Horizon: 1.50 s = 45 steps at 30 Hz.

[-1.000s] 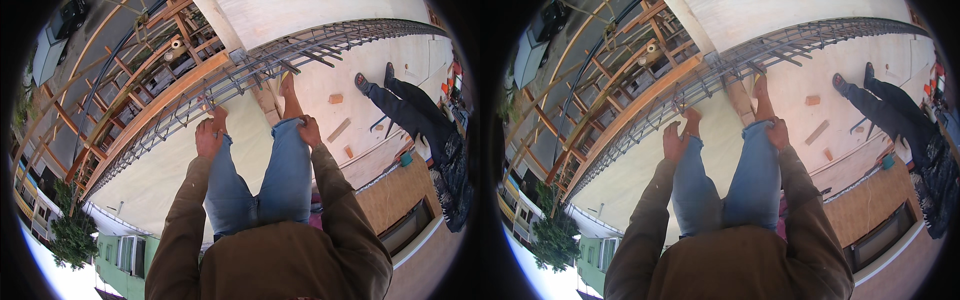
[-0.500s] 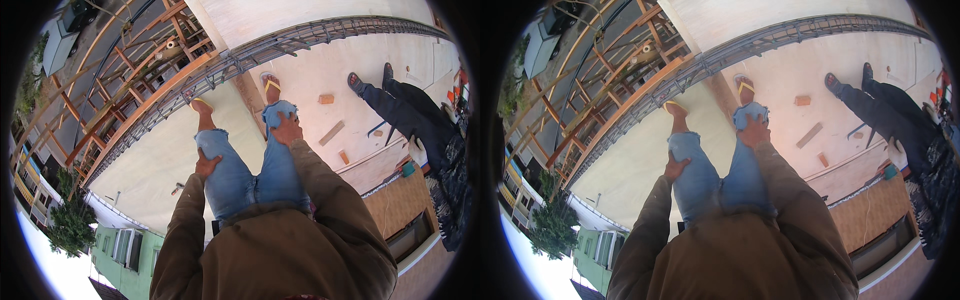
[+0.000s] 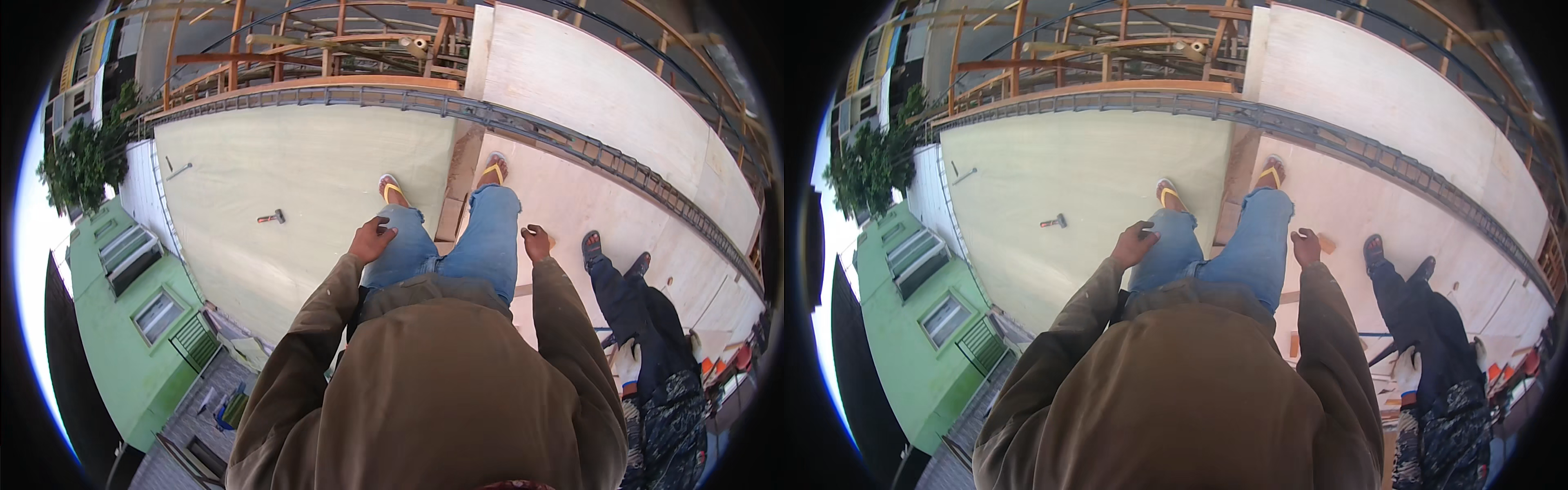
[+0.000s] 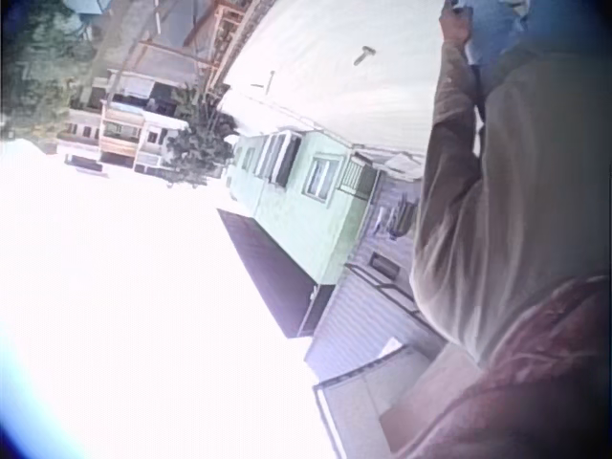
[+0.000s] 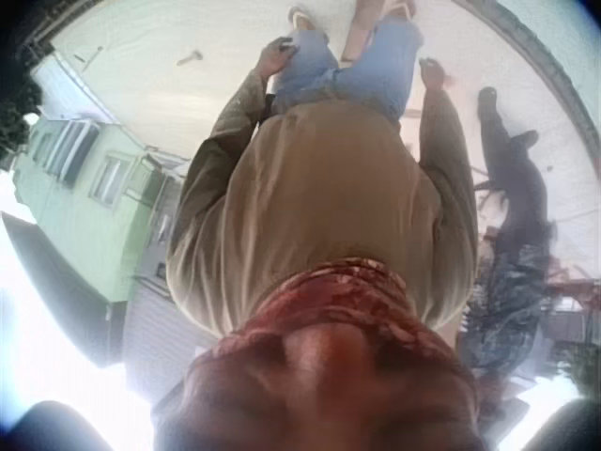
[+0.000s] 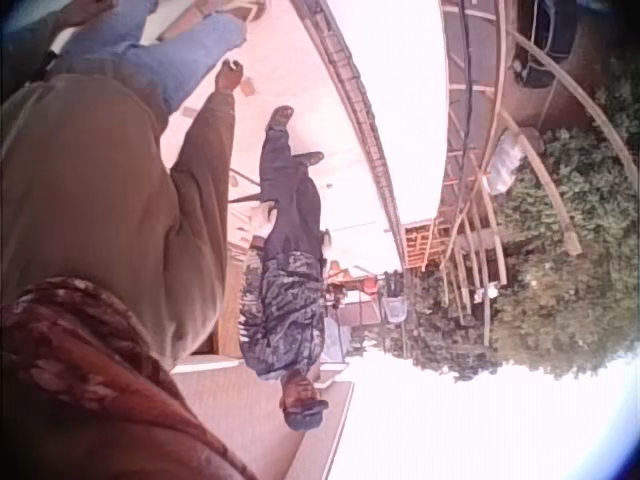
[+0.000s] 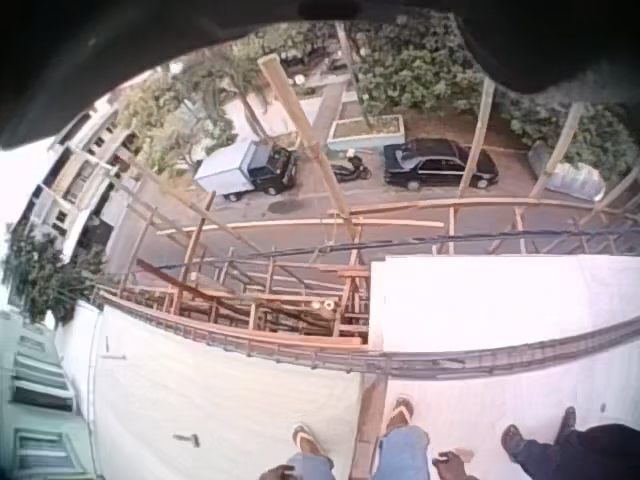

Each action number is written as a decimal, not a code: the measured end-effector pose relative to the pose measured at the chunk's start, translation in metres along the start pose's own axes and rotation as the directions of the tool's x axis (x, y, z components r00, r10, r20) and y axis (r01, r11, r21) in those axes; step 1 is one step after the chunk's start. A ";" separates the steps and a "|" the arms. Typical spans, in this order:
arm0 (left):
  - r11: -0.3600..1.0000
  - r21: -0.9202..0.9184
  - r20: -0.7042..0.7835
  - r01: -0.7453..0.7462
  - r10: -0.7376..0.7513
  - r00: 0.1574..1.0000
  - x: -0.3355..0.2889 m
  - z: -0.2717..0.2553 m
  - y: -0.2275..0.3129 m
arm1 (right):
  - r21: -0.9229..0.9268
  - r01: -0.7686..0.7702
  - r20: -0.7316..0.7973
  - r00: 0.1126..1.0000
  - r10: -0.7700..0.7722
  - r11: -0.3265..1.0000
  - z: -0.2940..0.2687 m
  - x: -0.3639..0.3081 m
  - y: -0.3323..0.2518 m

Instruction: The person walks along the edge of a roof under construction and uses a hammer to secure metal rebar to the wooden formwork. He repeatedly strikes the rebar to adjust its position and ensure it is firmly attached.

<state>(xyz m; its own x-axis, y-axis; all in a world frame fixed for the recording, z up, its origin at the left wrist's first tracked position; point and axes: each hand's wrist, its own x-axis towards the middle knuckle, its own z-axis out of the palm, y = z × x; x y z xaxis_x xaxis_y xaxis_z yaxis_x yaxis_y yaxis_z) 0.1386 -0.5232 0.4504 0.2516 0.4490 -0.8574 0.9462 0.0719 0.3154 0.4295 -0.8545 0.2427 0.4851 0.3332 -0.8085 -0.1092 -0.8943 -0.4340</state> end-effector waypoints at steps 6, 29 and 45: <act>0.924 -0.380 -0.342 -0.034 -0.107 0.934 -0.086 -0.007 -0.102 | -0.302 -0.191 0.229 0.936 0.266 0.934 -0.053 -0.024 0.019; 0.366 -0.899 -0.125 0.240 -0.740 0.661 -0.203 0.045 -0.608 | -0.403 0.852 0.646 0.523 -0.556 0.332 0.465 -0.216 -0.475; -0.110 -0.994 0.105 0.025 -0.822 0.560 -0.127 -0.201 -0.778 | -0.722 0.670 0.690 0.715 -0.108 -0.174 0.802 -0.139 -0.697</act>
<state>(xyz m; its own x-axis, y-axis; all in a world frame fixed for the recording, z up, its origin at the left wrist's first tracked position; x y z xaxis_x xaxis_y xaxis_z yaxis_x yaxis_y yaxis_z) -0.6706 -0.4573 0.3951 -0.6157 0.0989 -0.7818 -0.2996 0.8882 0.3482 -0.2583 -0.0374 0.3392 -0.2403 0.5412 -0.8058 0.9701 0.1630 -0.1798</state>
